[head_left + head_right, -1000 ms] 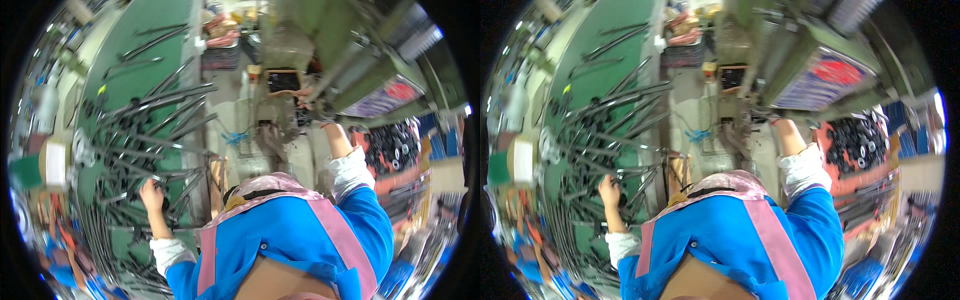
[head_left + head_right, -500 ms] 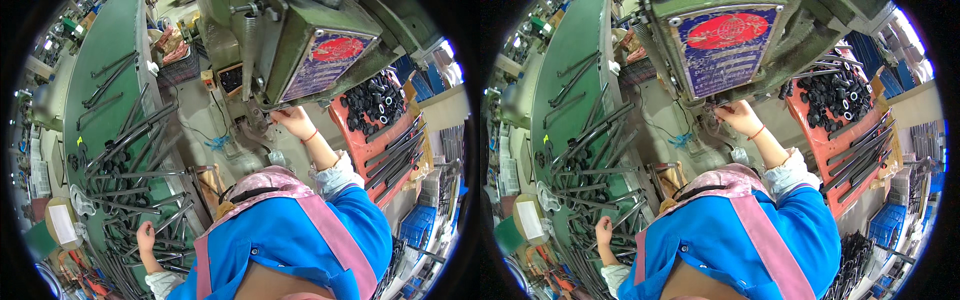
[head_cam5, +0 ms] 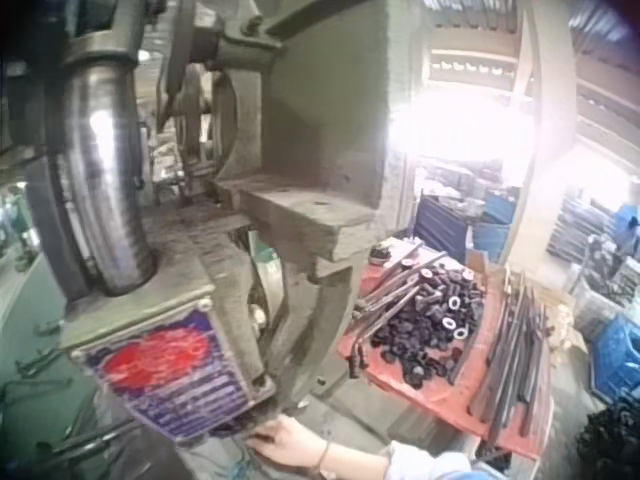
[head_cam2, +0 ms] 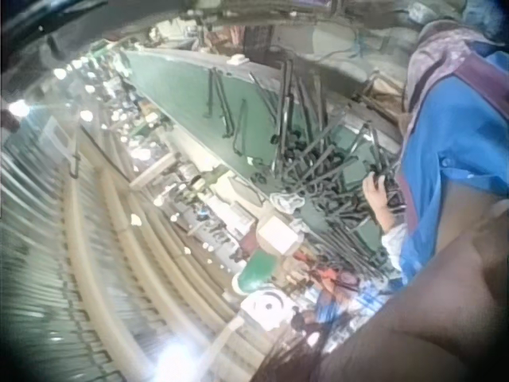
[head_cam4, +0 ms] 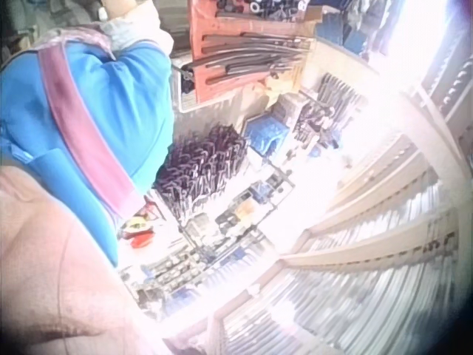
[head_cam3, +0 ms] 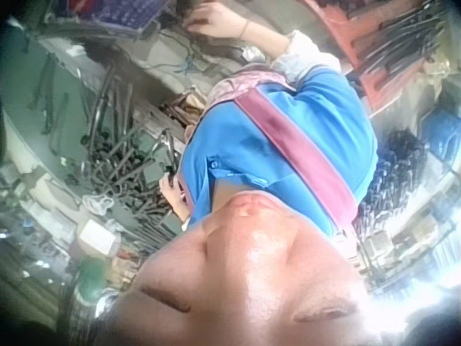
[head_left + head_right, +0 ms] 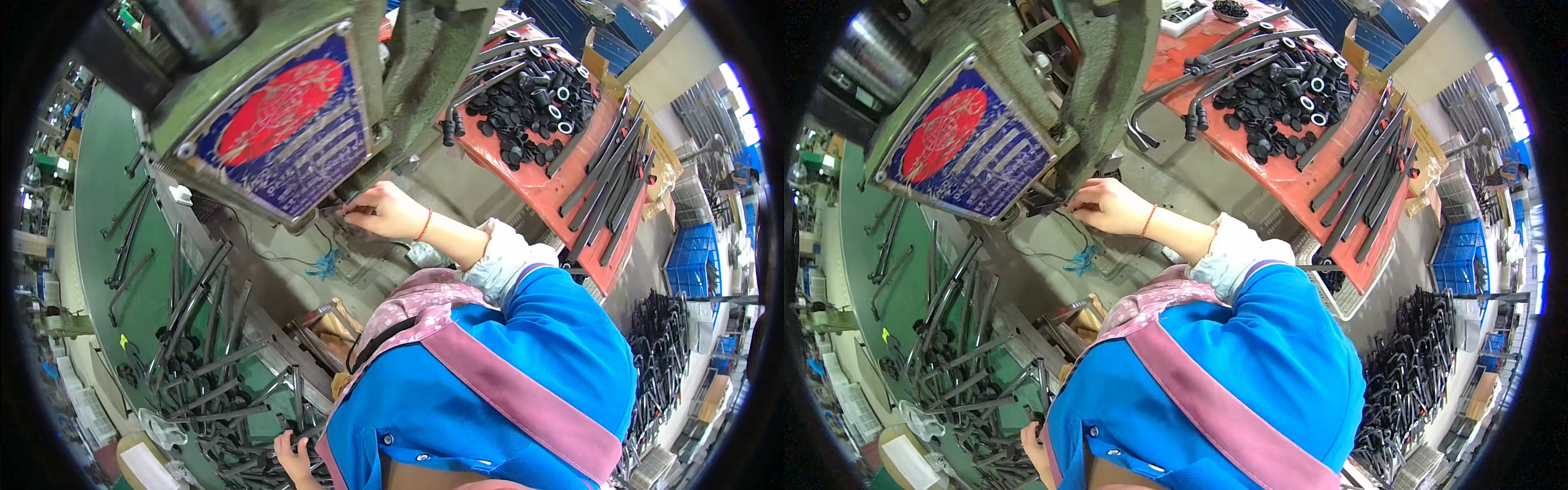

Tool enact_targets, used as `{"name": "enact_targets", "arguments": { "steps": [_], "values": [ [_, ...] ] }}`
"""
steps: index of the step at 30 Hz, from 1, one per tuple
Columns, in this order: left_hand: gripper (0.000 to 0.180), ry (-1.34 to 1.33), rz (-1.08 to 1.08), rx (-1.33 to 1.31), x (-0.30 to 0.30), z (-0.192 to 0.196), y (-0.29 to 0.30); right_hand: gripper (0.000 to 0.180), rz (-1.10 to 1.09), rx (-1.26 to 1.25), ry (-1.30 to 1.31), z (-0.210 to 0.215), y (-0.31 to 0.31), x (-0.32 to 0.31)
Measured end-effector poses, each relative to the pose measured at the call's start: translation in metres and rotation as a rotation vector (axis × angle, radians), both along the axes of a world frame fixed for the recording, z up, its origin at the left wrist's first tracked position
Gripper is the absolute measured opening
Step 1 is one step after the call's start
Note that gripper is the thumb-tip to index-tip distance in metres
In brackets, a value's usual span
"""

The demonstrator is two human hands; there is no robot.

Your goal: The person repeatedly picks up metal rods and black plastic caps, inserts the caps into the rod ends, and places the assembled units into a blue crate. The process is continuous and repetitive throughout the clip.

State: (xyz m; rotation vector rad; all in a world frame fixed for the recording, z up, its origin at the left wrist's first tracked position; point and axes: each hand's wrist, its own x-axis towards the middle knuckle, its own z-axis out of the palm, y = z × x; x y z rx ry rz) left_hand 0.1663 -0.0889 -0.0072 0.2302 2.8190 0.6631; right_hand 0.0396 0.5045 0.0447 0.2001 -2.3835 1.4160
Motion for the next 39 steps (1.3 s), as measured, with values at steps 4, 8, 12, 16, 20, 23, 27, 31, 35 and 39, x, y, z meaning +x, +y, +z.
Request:
{"name": "enact_targets", "arguments": {
  "steps": [4,8,12,16,20,23,27,31,35,39],
  "values": [
    [0.015,-0.018,-0.186,-0.205,-0.002,0.008,0.001,0.014,-0.035,0.083,0.100,-0.034,0.001,-0.003],
    [0.016,0.210,-0.204,-0.005,-0.023,0.002,-0.002,0.025,-0.066,0.026,-0.058,-0.038,0.004,0.010],
    [0.013,0.241,-0.103,0.055,-0.070,0.035,0.073,0.032,-0.209,0.027,-0.165,-0.038,0.059,0.038],
    [0.018,0.041,-0.254,-0.077,-0.055,-0.013,0.029,0.022,-0.677,0.315,-0.410,-0.039,0.165,0.087],
    [0.026,0.005,-0.077,-0.271,-0.015,-0.017,0.035,0.018,-1.285,0.366,-0.334,-0.112,0.333,0.161],
    [0.022,0.041,-0.122,-0.305,-0.012,-0.018,0.041,0.026,-1.536,0.383,-0.414,-0.143,0.432,0.217],
    [0.032,0.056,-0.030,-0.402,-0.015,0.015,0.078,0.049,-1.509,0.416,-0.652,-0.149,0.488,0.230],
    [0.041,0.282,0.019,-0.551,-0.043,0.071,0.124,0.067,-1.468,0.296,-0.777,-0.163,0.528,0.239],
    [0.056,0.469,0.103,-0.646,-0.033,0.091,0.127,0.074,-1.525,0.220,-0.668,-0.161,0.523,0.219],
    [0.065,0.443,-0.061,-0.582,-0.071,0.121,0.217,0.071,-1.511,0.276,-0.566,-0.157,0.511,0.233]
  ]
}}
